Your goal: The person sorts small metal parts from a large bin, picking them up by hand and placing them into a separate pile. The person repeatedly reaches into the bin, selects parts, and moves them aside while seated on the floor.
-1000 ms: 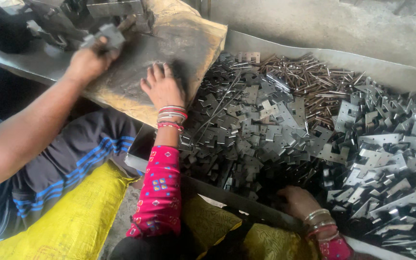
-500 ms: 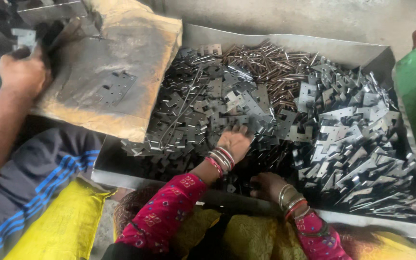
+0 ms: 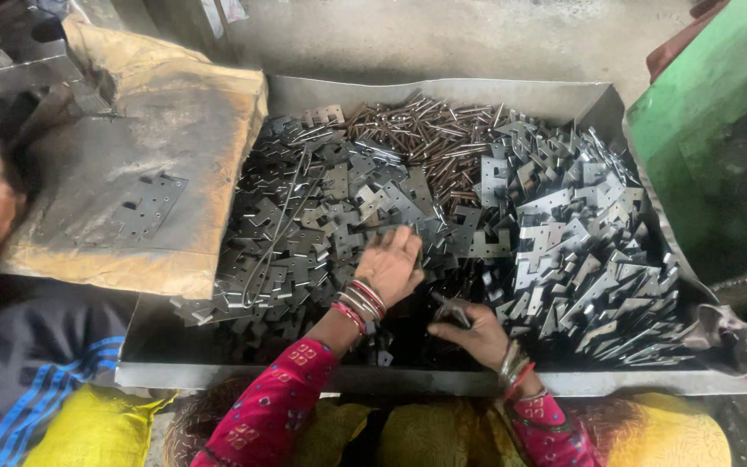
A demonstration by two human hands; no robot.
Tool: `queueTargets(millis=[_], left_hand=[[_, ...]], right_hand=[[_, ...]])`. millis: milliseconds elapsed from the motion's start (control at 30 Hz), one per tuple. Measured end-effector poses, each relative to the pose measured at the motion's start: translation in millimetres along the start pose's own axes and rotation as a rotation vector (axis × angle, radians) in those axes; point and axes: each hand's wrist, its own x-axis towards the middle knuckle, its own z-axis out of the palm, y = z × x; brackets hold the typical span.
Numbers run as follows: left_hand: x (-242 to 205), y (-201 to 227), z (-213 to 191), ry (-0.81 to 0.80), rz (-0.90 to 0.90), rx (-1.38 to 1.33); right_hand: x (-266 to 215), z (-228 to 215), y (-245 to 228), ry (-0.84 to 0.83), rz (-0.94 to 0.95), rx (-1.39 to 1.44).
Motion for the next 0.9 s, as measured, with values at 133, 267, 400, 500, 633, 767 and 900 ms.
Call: queueTargets(millis=[133, 267, 400, 500, 633, 767, 900], left_hand=[[17, -1, -16, -0.026, -0.581, -0.949], [9, -23, -23, -0.092, -0.44, -1.235], [-4, -50, -28, -0.105, -0.311, -1.015], [-1, -65, -36, 0.027, -0.261, -1.109], [5, -67, -44, 0.029, -0.668, -1.569], [2, -13, -19, -0.141, -0.615, -1.391], [-29, 61, 9, -0.33, -0.222, -0.684]], right_hand=[[2, -17, -7, 0.314, 0.113, 0.539], [4, -28, -22, 0.521, 0.449, 0.945], [5, -23, -32, 0.352, 0.593, 0.99], [3, -18, -34, 0.246, 0.577, 0.934], [4, -16, -38, 0.259, 0.568, 0.924], [12, -13, -45, 0.335, 0.597, 0.981], [15, -1, -45, 0.253, 0.494, 1.14]])
